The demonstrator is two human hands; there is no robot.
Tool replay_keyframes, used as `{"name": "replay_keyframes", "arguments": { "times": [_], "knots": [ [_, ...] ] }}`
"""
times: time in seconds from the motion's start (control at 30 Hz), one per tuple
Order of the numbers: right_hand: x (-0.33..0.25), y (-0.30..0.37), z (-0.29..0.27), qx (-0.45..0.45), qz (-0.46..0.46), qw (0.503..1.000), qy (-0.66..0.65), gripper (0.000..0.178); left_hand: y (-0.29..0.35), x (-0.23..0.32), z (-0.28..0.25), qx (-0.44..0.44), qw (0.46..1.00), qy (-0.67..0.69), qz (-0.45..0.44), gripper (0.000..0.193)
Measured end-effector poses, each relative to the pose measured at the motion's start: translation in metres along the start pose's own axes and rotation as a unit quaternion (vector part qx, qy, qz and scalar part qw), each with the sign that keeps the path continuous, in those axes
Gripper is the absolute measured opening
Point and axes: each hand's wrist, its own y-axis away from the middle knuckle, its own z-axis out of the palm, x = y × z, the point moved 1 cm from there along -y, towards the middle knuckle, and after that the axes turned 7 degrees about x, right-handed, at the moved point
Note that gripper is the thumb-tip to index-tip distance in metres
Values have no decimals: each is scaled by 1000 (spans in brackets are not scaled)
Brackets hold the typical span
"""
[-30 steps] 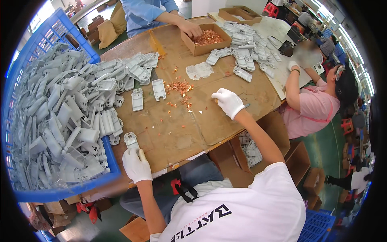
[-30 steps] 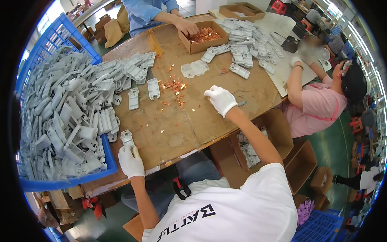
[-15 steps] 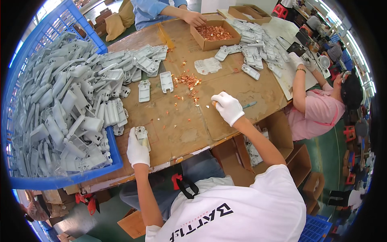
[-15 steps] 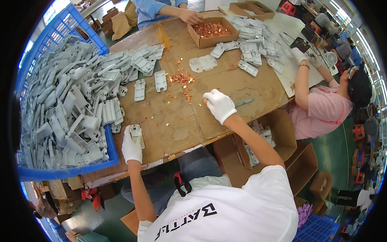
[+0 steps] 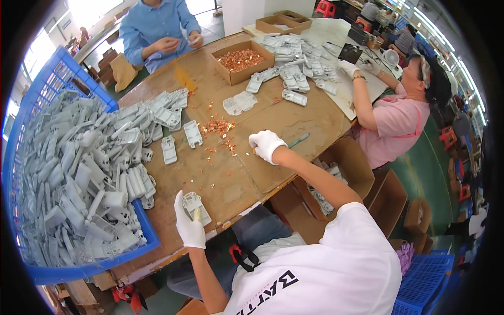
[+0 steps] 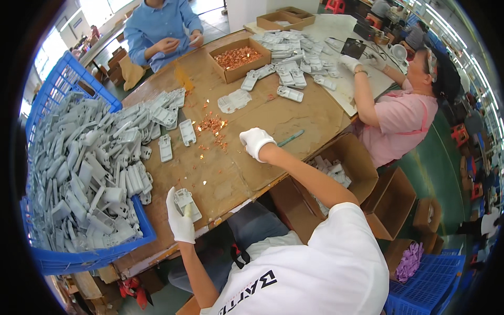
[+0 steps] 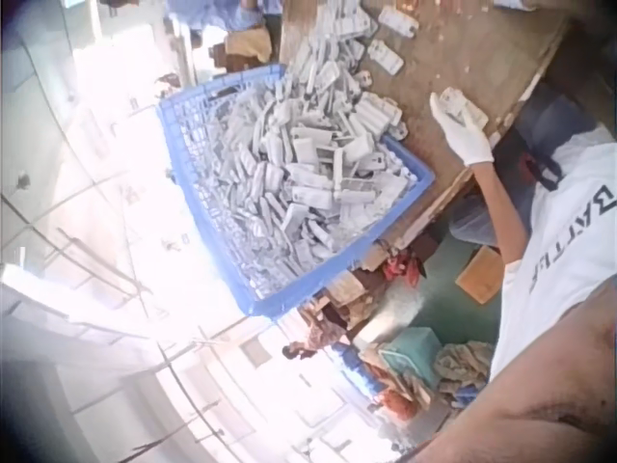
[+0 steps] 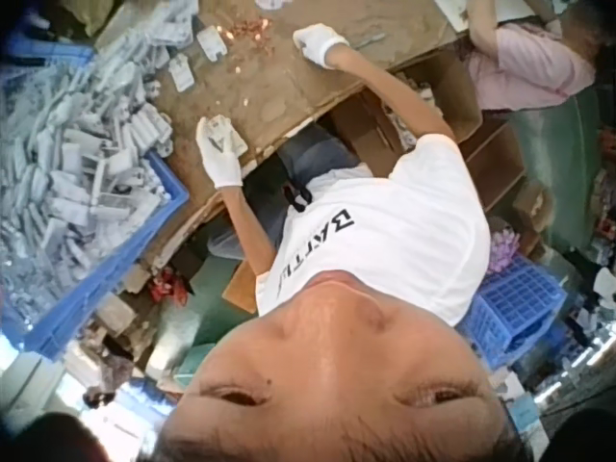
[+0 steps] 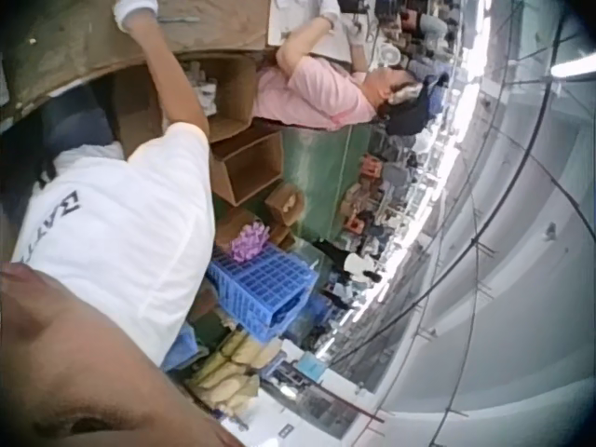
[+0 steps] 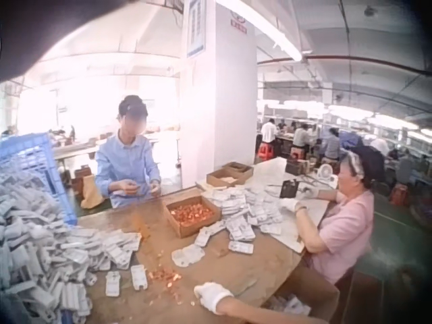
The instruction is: The person picks up a plastic housing from a blue crate and a metal contact from the table, then presses the contact into the housing by hand. They repeat this process, occasionally turning the assembly over to ensure the contact is secure before placing it on the table.
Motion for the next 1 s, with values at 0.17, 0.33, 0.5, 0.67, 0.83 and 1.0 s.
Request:
{"name": "replay_keyframes", "arguments": {
  "times": [0.17,0.33,0.5,0.67,0.83,1.0],
  "knots": [
    [0,12,-1,33,48,998,-35,13,8,-2,8,-35,997,70,-5,65],
    [1,16,11,80,-27,996,23,13,16,-1,6,-5,993,112,-28,62],
    [13,15,17,182,-144,973,13,7,14,18,23,36,999,2,14,58],
    [-112,76,7,139,-292,898,-297,20,19,18,23,73,995,56,-30,51],
    [-142,89,56,186,-286,891,-300,18,24,28,19,108,994,-25,-17,51],
    [-147,88,50,183,-279,892,-306,18,22,24,12,124,990,-62,12,49]
  ]
}}
